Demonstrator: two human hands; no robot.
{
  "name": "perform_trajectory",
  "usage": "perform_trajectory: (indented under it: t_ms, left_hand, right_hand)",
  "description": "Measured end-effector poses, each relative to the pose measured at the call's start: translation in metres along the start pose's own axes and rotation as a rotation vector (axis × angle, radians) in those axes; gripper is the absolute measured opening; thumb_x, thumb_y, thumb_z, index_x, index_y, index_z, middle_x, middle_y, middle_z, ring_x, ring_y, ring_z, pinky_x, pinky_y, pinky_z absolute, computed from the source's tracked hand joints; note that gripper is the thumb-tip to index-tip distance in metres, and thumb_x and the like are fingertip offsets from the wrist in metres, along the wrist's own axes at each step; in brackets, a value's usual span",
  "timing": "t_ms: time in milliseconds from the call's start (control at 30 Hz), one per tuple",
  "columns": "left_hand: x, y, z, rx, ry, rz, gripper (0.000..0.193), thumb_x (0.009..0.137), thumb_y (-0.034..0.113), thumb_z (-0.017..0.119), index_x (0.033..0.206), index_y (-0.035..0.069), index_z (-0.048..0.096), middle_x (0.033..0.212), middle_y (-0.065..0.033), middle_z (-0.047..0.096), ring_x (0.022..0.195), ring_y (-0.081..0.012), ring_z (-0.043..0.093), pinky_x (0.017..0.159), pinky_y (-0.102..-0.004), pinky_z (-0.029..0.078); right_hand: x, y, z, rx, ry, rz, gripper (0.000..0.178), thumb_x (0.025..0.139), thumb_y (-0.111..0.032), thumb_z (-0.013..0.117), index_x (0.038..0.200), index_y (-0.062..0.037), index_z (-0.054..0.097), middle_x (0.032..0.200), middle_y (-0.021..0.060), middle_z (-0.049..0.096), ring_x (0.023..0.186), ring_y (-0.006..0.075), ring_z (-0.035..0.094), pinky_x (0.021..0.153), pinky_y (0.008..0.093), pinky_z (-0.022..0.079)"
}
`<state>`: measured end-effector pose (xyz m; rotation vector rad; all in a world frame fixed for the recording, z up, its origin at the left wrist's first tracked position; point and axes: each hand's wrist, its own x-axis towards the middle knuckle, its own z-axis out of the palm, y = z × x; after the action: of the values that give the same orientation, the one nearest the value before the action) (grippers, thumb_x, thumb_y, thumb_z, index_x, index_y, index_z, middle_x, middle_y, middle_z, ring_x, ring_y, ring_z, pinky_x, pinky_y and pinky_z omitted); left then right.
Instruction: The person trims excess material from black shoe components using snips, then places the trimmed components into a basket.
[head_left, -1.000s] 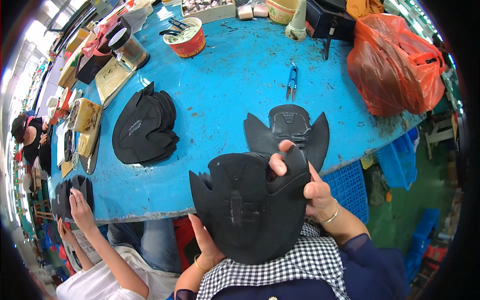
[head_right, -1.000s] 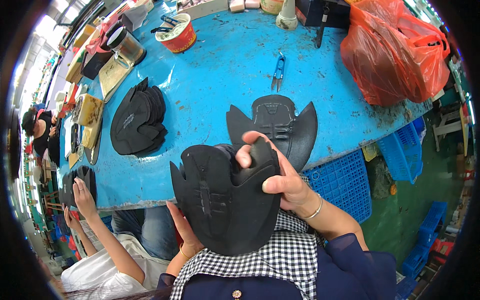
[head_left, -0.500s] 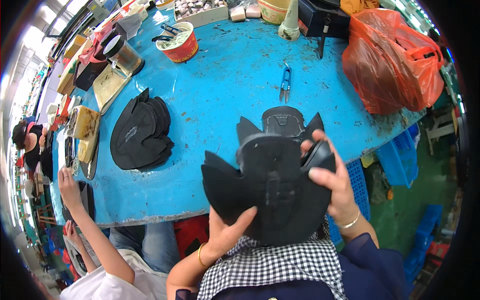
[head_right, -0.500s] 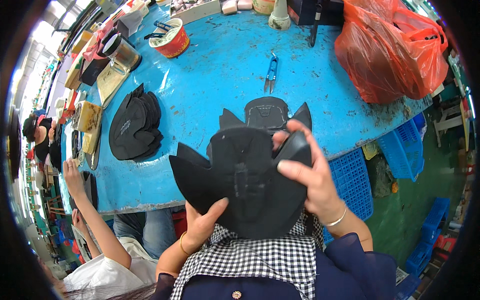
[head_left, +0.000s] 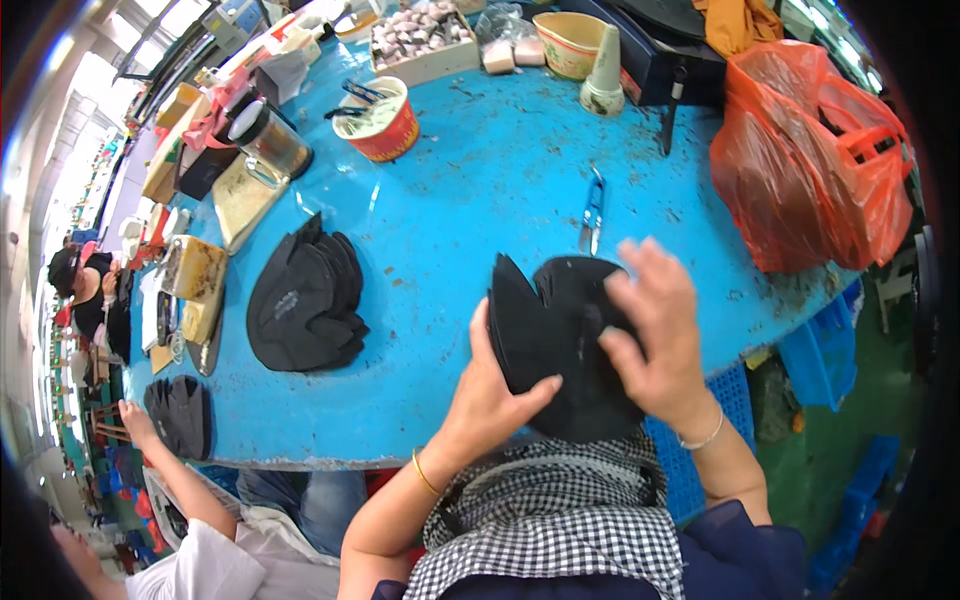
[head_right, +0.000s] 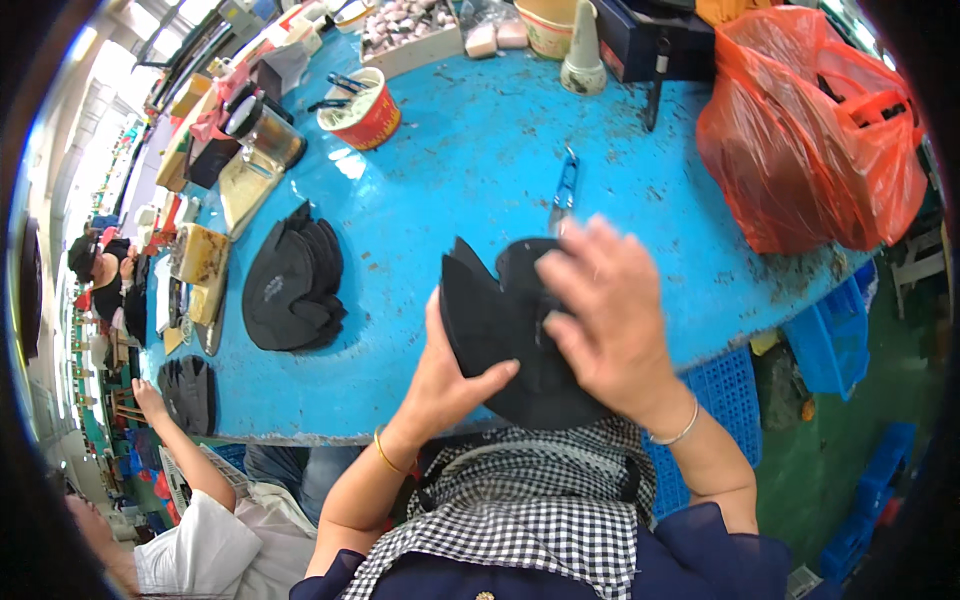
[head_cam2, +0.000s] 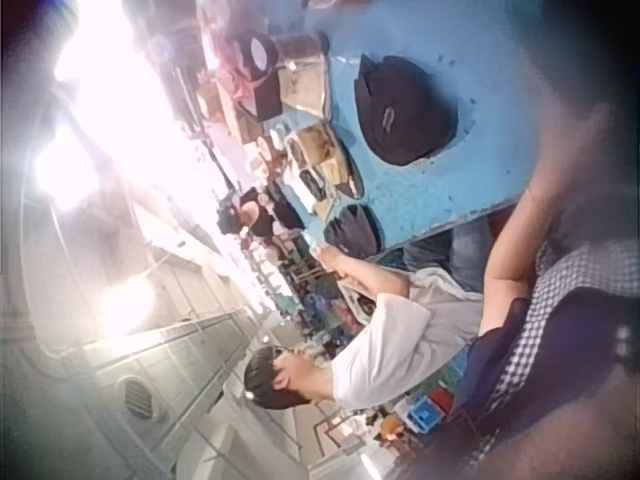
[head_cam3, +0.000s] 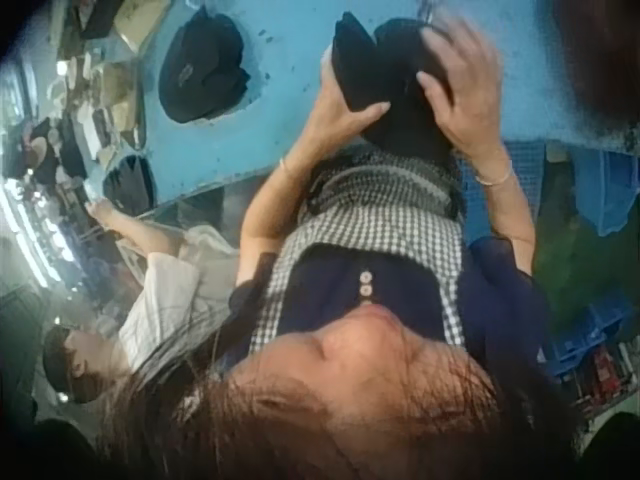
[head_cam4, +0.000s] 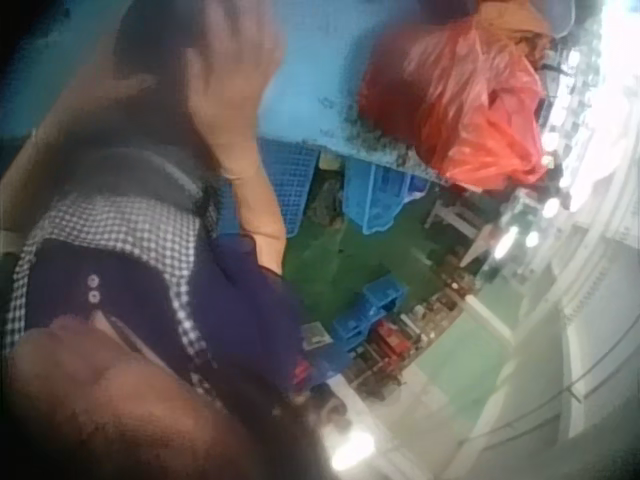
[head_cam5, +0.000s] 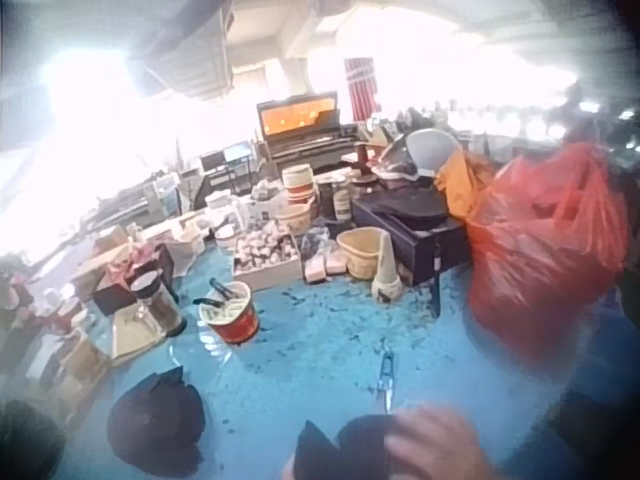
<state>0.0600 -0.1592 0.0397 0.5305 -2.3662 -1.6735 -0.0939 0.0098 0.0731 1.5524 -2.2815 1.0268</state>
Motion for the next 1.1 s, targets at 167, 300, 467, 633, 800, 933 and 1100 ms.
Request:
perform_trajectory:
  t_ms: [167,300,467,633,800,933,1100]
  left_hand:
    - [0.03,0.029,-0.081,0.177,-0.468,-0.363,0.091,0.085,0.013,0.079,0.156,0.001,0.024,0.114,-0.0096,0.069,0.097,-0.0129,0.066,0.086,-0.0293,0.054]
    - [0.113,0.014,-0.149,0.421,0.154,0.183,0.024,0.093,0.01,0.068,0.116,0.004,0.069,0.087,0.0,0.068,0.077,-0.0061,0.059,0.071,-0.0238,0.049]
    - [0.233,0.005,-0.215,0.682,0.337,0.289,0.022,0.092,0.02,0.067,0.105,0.004,0.075,0.098,-0.0122,0.074,0.089,-0.022,0.073,0.079,-0.032,0.055]
    - [0.285,-0.007,-0.213,1.009,0.361,0.071,0.029,0.081,0.035,0.07,0.097,0.013,0.079,0.095,-0.0129,0.075,0.092,-0.0311,0.071,0.081,-0.0421,0.055]
    - [0.29,-0.011,-0.221,0.792,0.417,0.098,0.022,0.081,0.032,0.071,0.091,0.014,0.08,0.085,-0.0088,0.076,0.081,-0.0261,0.073,0.076,-0.0361,0.056]
    - [0.286,-0.016,-0.242,0.629,0.45,0.068,0.026,0.083,0.032,0.073,0.096,0.011,0.081,0.087,-0.0089,0.077,0.078,-0.0213,0.074,0.076,-0.0326,0.055]
    - [0.271,-0.006,-0.247,0.657,0.501,0.073,0.029,0.083,0.034,0.073,0.095,0.009,0.08,0.085,-0.0098,0.076,0.078,-0.0219,0.074,0.076,-0.0328,0.055]
  right_hand:
    - [0.007,-0.007,0.025,-0.04,-0.375,-0.01,0.066,0.085,-0.035,0.074,0.142,-0.0097,0.053,0.153,0.0129,0.045,0.144,0.0309,0.038,0.118,0.0543,0.025]
    - [0.005,-0.006,0.021,-0.06,-0.442,0.006,0.068,0.084,-0.037,0.076,0.142,-0.0112,0.052,0.153,0.0119,0.044,0.144,0.0303,0.037,0.118,0.0543,0.025]
    - [0.009,-0.011,0.021,-0.044,-0.449,0.034,0.07,0.082,-0.038,0.077,0.142,-0.0132,0.053,0.153,0.0105,0.044,0.144,0.029,0.037,0.119,0.054,0.023]
    - [0.011,-0.008,0.021,-0.028,-0.473,0.057,0.07,0.081,-0.038,0.078,0.142,-0.0145,0.054,0.153,0.0097,0.044,0.144,0.0284,0.037,0.119,0.0535,0.023]
    - [0.012,-0.006,0.021,-0.012,-0.467,0.073,0.07,0.081,-0.038,0.079,0.142,-0.0154,0.054,0.153,0.0092,0.045,0.144,0.0282,0.037,0.119,0.0533,0.023]
    - [0.012,-0.007,0.021,-0.024,-0.456,0.063,0.069,0.081,-0.038,0.079,0.142,-0.0155,0.054,0.153,0.0092,0.045,0.144,0.0278,0.037,0.119,0.0533,0.024]
    - [0.009,-0.009,0.022,-0.03,-0.428,0.04,0.07,0.081,-0.039,0.078,0.142,-0.0154,0.053,0.153,0.0091,0.045,0.144,0.0275,0.037,0.119,0.0533,0.024]
